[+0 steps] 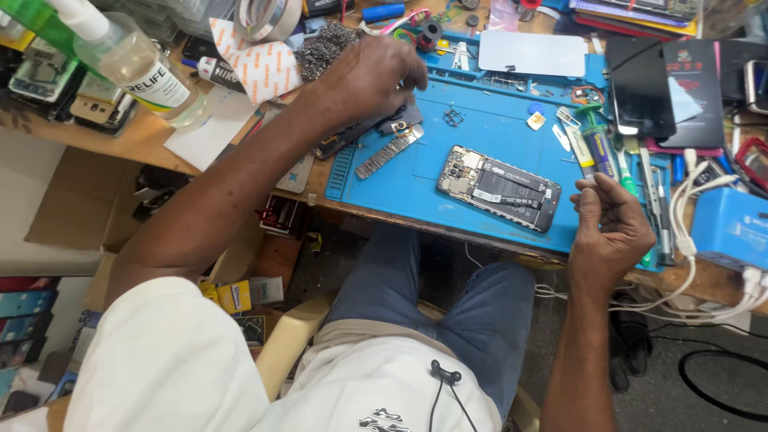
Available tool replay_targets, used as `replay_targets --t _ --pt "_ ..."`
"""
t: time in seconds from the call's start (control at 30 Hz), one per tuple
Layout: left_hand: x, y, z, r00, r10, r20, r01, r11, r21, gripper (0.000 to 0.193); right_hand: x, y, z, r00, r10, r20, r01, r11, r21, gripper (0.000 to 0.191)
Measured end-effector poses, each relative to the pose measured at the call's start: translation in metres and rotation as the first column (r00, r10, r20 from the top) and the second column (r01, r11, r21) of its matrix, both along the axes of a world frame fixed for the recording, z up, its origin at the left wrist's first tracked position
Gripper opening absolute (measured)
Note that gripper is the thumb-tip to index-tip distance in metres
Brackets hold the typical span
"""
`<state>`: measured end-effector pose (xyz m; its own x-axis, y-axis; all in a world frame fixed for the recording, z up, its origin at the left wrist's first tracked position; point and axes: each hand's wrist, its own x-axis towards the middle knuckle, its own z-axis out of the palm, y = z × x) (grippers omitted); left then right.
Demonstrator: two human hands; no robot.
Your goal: The person tests a smartphone by swiping the screen and adjusting the volume, then disassembles it to remove the back cover and battery. They then reassemble the phone by placing the battery and back cover back into the chassis.
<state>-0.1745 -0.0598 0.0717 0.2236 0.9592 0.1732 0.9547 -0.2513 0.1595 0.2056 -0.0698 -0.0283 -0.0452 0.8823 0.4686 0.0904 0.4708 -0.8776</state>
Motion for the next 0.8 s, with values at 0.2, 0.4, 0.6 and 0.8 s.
replay_targets --t 0.2,0.4,0.6,0.8 --pt "-0.002 -0.014 -0.011 0.979 -0.077 -0.19 0.072 0.997 -0.034 0.049 0.003 0.001 0.0 0.998 0.022 0.056 -0.022 1.0 -0.015 0.02" --pt "-0.023 -0.011 -0.012 0.946 -0.068 -0.316 0.049 0.996 -0.068 0.046 0.0 0.001 0.002 0.995 0.022 0.093 -0.024 1.0 0.017 0.022" --pt "-0.017 0.004 -0.016 0.95 -0.176 -0.256 0.153 0.982 -0.11 0.072 -0.003 0.002 0.003 0.987 -0.014 0.162 0.009 0.999 0.033 0.022" --pt "-0.009 0.021 0.0 0.909 -0.276 -0.313 0.179 0.935 -0.305 0.076 -0.003 0.003 0.004 0.982 -0.027 0.186 0.018 0.999 0.046 0.021"
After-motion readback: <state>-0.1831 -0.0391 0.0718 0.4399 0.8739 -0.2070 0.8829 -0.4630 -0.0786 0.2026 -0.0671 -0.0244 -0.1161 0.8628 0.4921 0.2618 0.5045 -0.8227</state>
